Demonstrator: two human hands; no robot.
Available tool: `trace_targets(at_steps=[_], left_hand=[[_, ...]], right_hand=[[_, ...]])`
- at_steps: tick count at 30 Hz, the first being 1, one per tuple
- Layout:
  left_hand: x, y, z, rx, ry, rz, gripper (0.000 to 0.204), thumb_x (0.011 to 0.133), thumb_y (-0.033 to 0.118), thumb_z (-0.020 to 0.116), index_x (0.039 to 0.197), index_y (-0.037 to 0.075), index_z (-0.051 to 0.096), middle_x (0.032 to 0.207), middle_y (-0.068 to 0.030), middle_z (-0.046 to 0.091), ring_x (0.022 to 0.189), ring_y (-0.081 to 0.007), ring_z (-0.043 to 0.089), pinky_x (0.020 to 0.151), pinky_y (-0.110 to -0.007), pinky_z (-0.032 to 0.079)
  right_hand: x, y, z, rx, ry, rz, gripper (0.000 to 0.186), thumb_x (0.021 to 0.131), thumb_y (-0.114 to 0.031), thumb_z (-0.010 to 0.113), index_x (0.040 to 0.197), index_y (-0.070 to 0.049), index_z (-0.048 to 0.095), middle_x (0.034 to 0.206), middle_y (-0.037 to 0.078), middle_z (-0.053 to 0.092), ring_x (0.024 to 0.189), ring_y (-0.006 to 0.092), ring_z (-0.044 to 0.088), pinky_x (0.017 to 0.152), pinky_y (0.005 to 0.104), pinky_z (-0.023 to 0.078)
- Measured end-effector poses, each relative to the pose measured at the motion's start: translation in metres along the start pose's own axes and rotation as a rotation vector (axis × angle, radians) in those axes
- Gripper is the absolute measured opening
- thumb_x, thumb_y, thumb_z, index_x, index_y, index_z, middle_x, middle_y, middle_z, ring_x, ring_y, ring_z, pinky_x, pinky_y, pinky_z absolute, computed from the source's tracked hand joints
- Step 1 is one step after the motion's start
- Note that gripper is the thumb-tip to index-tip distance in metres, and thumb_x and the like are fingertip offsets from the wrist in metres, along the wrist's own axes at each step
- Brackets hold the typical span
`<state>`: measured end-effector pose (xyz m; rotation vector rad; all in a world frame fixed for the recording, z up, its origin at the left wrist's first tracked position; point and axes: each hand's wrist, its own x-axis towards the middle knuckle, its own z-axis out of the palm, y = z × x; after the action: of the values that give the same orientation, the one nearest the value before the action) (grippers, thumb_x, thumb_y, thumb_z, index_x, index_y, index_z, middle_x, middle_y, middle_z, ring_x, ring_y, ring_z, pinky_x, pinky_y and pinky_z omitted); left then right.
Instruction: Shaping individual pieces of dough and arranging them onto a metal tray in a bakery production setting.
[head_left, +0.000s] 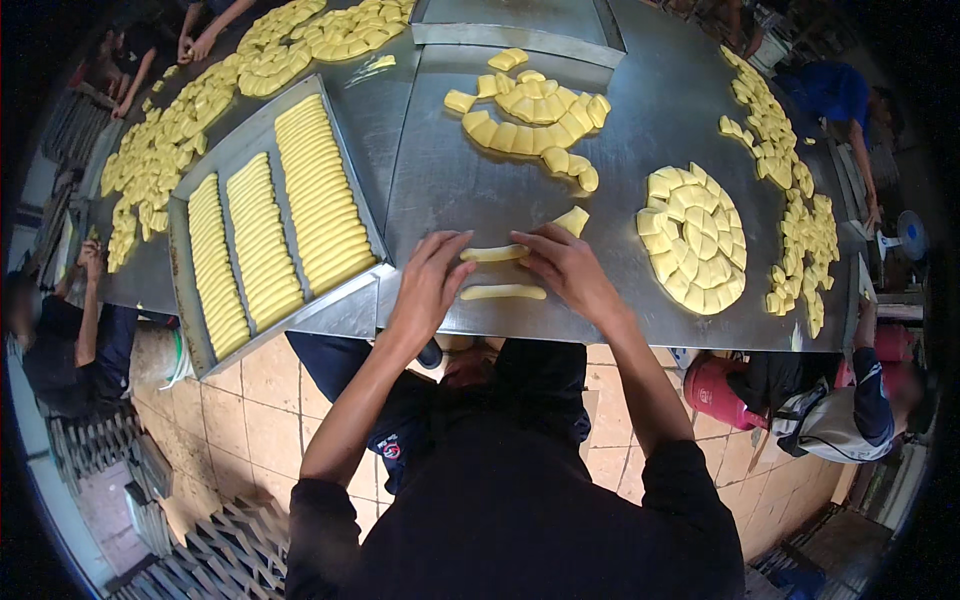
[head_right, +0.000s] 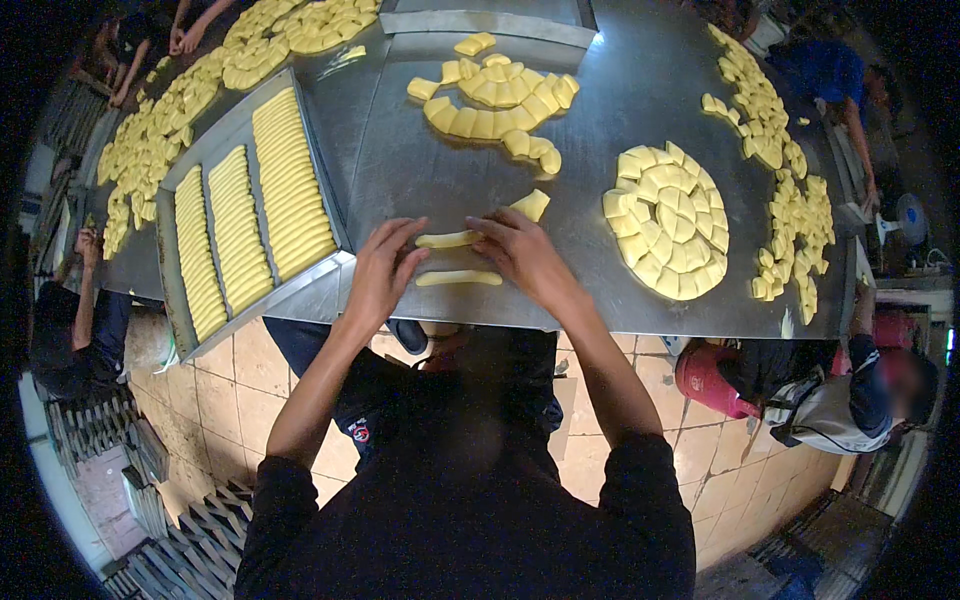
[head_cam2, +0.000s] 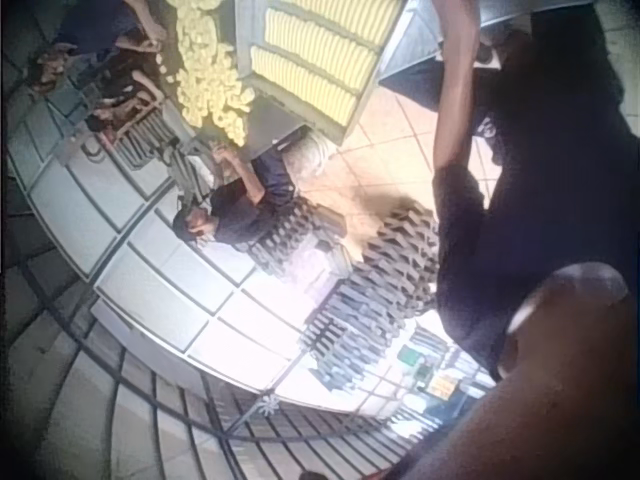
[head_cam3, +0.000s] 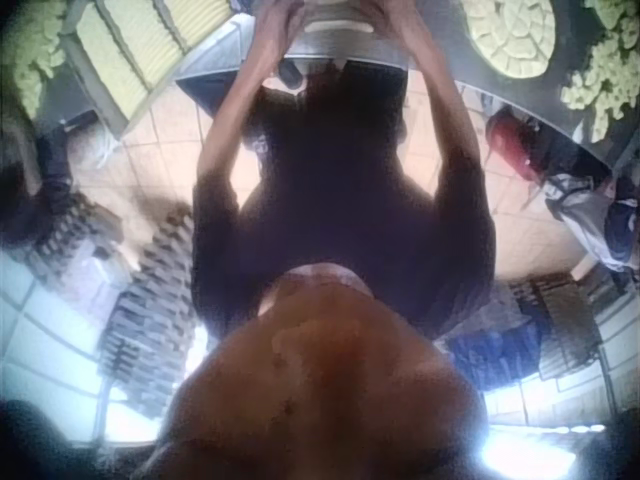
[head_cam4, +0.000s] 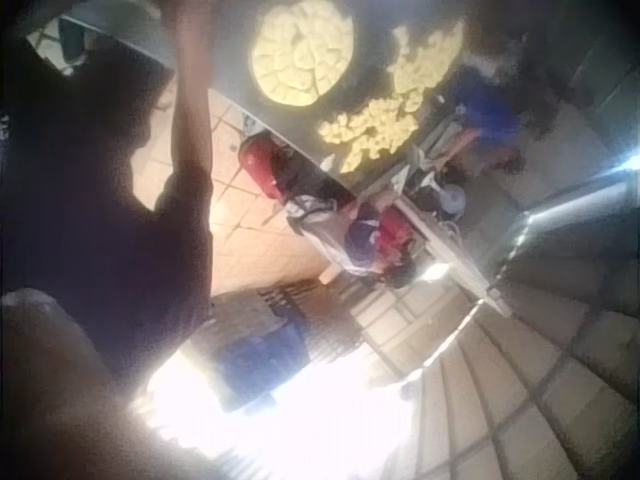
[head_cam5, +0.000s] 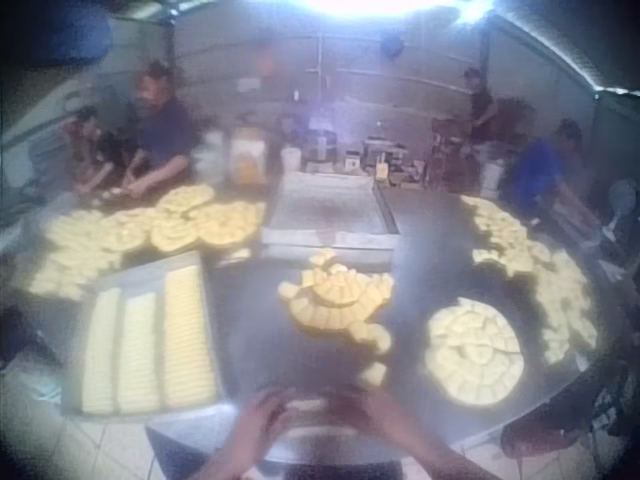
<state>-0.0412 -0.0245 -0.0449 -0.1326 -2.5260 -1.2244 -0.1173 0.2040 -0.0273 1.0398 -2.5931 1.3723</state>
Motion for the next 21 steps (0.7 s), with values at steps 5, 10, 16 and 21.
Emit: trace_targets(at_steps=[5,10,16,21], left_hand=[[0.001,-0.013,-0.004,0.069,-0.133,0.005,0.029,0.085,0.0,0.076,0.113,0.001,0.074,0.104,-0.0151,0.069,0.095,-0.0353,0.063,0.084,-0.042,0.052],[0.004,-0.008,-0.014,0.098,-0.173,-0.052,0.03,0.084,-0.001,0.077,0.114,0.003,0.075,0.105,-0.0132,0.069,0.09,-0.031,0.062,0.081,-0.039,0.051],[-0.021,0.018,-0.021,-0.007,-0.077,-0.257,0.034,0.087,0.003,0.078,0.121,0.005,0.072,0.113,-0.0116,0.065,0.086,-0.0244,0.062,0.078,-0.036,0.052],[-0.034,0.018,-0.003,-0.077,-0.158,-0.132,0.025,0.088,0.001,0.076,0.113,0.003,0.074,0.101,-0.011,0.066,0.079,-0.0223,0.062,0.073,-0.034,0.052]], right_hand=[[-0.002,0.01,-0.003,-0.099,-0.17,0.006,0.023,0.089,-0.002,0.072,0.112,-0.003,0.075,0.1,0.012,0.067,0.087,0.0301,0.069,0.077,0.0387,0.055],[-0.003,0.011,-0.007,0.069,-0.186,0.223,0.027,0.086,-0.002,0.075,0.113,-0.004,0.075,0.099,0.013,0.067,0.085,0.0274,0.068,0.075,0.0376,0.054],[-0.026,-0.014,-0.019,0.084,-0.104,0.218,0.027,0.086,-0.006,0.077,0.113,-0.004,0.075,0.096,0.012,0.067,0.083,0.0269,0.067,0.074,0.0371,0.054],[-0.032,-0.016,-0.008,-0.038,-0.196,0.093,0.021,0.088,-0.007,0.077,0.109,-0.004,0.076,0.099,0.011,0.069,0.086,0.0283,0.068,0.077,0.0383,0.056]])
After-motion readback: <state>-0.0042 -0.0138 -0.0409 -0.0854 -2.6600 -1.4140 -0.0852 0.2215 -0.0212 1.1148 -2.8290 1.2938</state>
